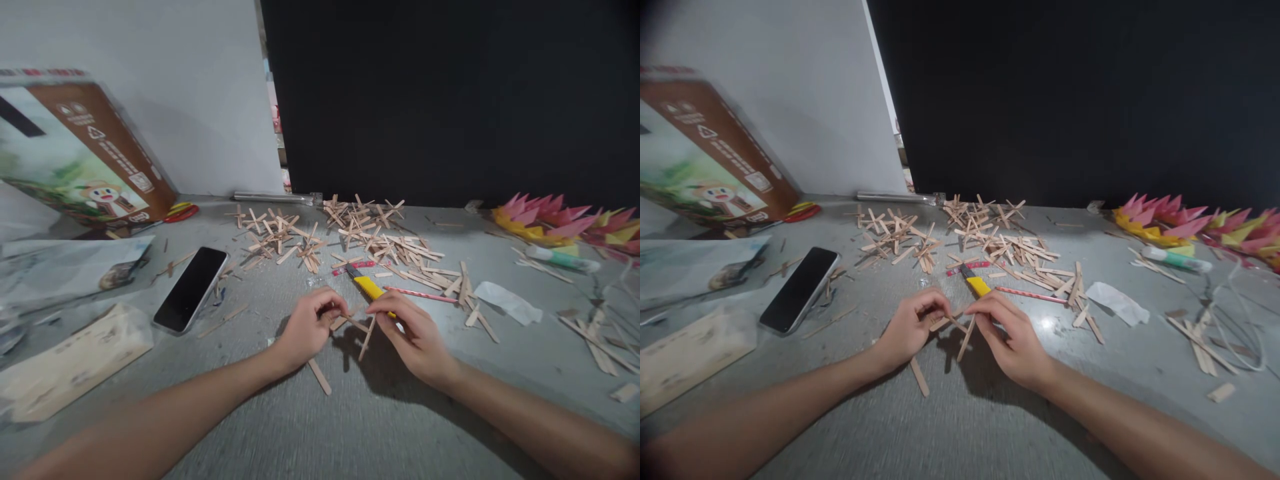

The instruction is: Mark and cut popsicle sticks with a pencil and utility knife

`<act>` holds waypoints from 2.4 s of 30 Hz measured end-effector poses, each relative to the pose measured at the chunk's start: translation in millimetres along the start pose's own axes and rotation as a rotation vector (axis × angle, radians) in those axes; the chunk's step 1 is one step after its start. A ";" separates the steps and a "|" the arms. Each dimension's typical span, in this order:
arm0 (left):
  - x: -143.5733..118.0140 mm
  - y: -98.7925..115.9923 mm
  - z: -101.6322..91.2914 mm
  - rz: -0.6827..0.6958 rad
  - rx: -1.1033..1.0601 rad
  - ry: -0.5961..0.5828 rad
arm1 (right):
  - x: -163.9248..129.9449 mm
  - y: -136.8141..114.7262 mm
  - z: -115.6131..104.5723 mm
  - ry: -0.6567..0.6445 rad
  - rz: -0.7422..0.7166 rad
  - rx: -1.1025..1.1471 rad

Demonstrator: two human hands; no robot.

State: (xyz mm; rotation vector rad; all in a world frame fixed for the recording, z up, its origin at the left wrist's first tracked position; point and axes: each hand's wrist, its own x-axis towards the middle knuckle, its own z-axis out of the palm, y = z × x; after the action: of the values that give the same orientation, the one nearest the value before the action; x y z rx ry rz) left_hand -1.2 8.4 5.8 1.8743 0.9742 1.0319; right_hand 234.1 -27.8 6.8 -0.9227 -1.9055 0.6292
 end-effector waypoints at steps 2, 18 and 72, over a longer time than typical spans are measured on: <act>0.1 0.1 -0.5 -0.014 -0.017 -0.007 | 0.2 -0.2 0.3 -0.004 0.002 0.000; -2.4 0.0 1.1 -0.158 -0.176 -0.190 | 3.8 -2.1 1.9 -0.017 -0.112 0.072; -1.2 3.4 0.6 -0.268 -0.433 -0.164 | 1.9 7.9 8.7 0.053 0.005 0.066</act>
State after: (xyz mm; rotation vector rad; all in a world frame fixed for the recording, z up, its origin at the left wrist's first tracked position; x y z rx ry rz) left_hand -0.3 5.8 8.2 1.4044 0.8033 0.8343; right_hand 228.6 -22.0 -2.1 -0.8938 -1.8257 0.6603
